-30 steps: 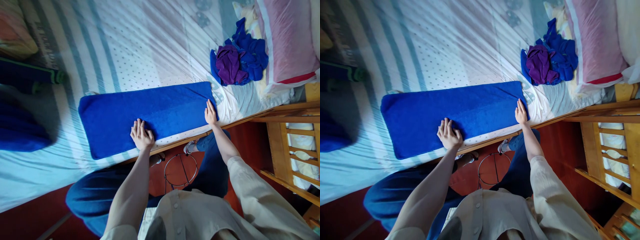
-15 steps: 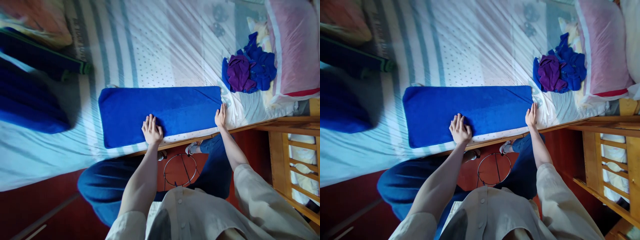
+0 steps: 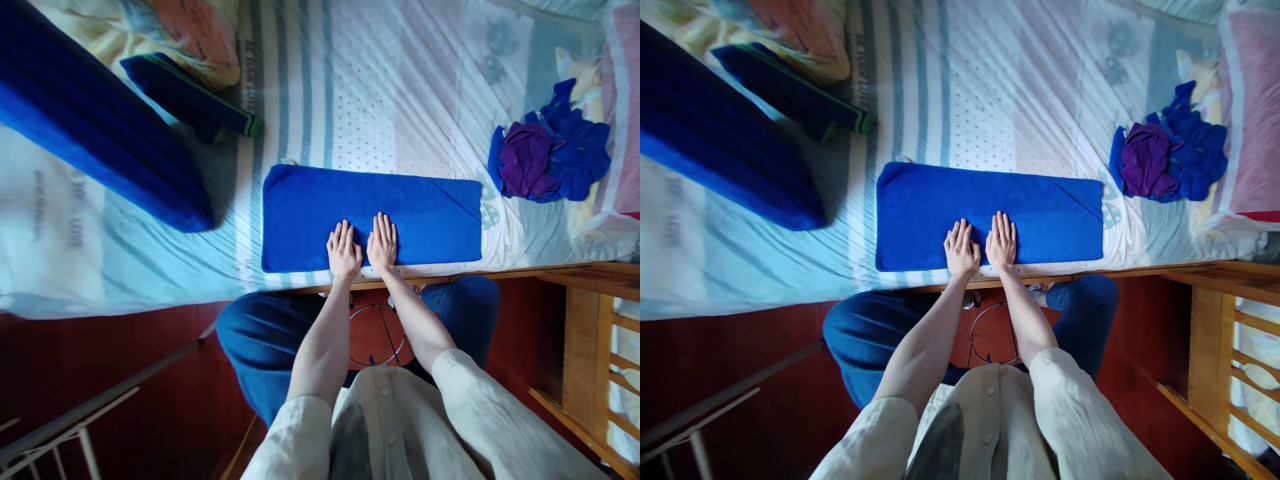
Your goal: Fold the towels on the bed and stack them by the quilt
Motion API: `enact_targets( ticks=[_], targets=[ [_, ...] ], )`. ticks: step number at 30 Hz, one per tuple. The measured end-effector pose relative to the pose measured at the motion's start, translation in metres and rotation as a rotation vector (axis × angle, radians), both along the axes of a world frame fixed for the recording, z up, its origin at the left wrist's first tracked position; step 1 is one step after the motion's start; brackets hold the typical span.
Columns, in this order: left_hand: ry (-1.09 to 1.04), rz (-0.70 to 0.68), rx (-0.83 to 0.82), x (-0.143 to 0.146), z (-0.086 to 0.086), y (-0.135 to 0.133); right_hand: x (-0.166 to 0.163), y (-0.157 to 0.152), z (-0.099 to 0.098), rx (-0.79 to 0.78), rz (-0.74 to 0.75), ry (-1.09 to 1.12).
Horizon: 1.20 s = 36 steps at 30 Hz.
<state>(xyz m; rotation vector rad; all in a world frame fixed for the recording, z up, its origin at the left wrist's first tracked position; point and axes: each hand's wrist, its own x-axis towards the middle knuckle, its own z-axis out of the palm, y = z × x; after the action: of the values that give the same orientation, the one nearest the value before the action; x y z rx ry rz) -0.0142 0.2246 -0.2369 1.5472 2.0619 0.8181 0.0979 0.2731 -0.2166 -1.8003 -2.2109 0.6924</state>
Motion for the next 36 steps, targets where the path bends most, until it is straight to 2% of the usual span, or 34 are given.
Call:
enact_targets(
  ticks=[7, 14, 19, 23, 26, 29, 36],
  targets=[
    [-0.038, 0.004, -0.001, -0.001, -0.001, -0.001, 0.002, 0.001, -0.011, 0.104, -0.035, 0.015],
    [-0.093, -0.067, 0.056, 0.009, 0.003, -0.011, 0.003, 0.001, -0.017, 0.083, -0.033, -0.012],
    [-0.258, -0.261, 0.179, 0.04, 0.001, 0.013, 0.008, 0.004, -0.019, -0.016, 0.016, -0.05],
    [-0.309, -0.195, 0.185, 0.044, -0.012, 0.029, 0.01, 0.004, -0.022, -0.015, 0.028, -0.061],
    [-0.333, -0.193, 0.175, 0.03, -0.019, 0.028, 0.009, 0.002, -0.022, 0.044, 0.015, -0.052],
    [-0.356, -0.173, 0.194, 0.004, -0.018, 0.023, 0.007, 0.001, -0.022, 0.123, 0.006, -0.051],
    [-0.205, 0.124, 0.205, -0.089, -0.005, 0.012, 0.005, -0.001, -0.023, 0.25, 0.0, -0.082]
  ],
)
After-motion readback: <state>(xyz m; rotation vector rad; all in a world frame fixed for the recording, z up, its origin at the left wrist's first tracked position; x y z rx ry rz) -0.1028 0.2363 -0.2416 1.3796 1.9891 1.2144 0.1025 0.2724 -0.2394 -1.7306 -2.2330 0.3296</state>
